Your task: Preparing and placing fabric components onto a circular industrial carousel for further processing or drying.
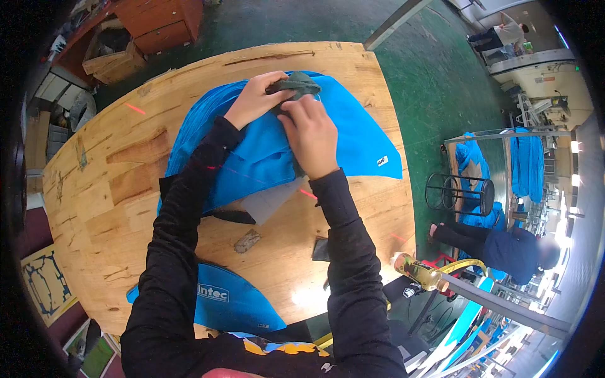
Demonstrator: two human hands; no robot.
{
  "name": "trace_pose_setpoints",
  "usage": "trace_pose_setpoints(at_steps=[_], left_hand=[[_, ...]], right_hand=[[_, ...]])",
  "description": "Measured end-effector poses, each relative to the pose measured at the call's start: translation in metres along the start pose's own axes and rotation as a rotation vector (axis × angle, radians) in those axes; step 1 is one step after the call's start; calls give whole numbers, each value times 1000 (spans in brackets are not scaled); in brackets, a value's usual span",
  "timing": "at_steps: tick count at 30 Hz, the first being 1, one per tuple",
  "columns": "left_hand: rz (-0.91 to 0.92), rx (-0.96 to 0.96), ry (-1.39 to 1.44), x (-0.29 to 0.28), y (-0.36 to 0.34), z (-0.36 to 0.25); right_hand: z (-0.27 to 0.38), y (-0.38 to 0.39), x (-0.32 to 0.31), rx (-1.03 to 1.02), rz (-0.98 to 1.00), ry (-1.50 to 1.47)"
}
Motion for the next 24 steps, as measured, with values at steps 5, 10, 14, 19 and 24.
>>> trace_pose_setpoints(at_steps=[5, 10, 14, 19, 24], left_hand=[[57, -45, -63, -1, -3, 10], [-46, -45, 174, -11, -2, 17], [-55, -88, 158, -27, -11, 4], [-105, 10, -189, -66, -23, 23], [-42, 103, -450, -46, -35, 13]], right_hand=[[16, -7, 16, -216, 69, 418], [11, -7, -4, -164, -11, -34], [-11, 20, -14, 245, 53, -890], [-46, 48, 10, 549, -17, -758], [-30, 33, 21, 340, 78, -264]])
Point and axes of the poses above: each hand's wrist, its own y-axis away from the middle knuckle, its own x-axis out of the palm, z = x × y, the point moved 7 cm from there along -y, towards the middle knuckle, and after that the axes turned 15 degrees about y, right-handed, at the moved point
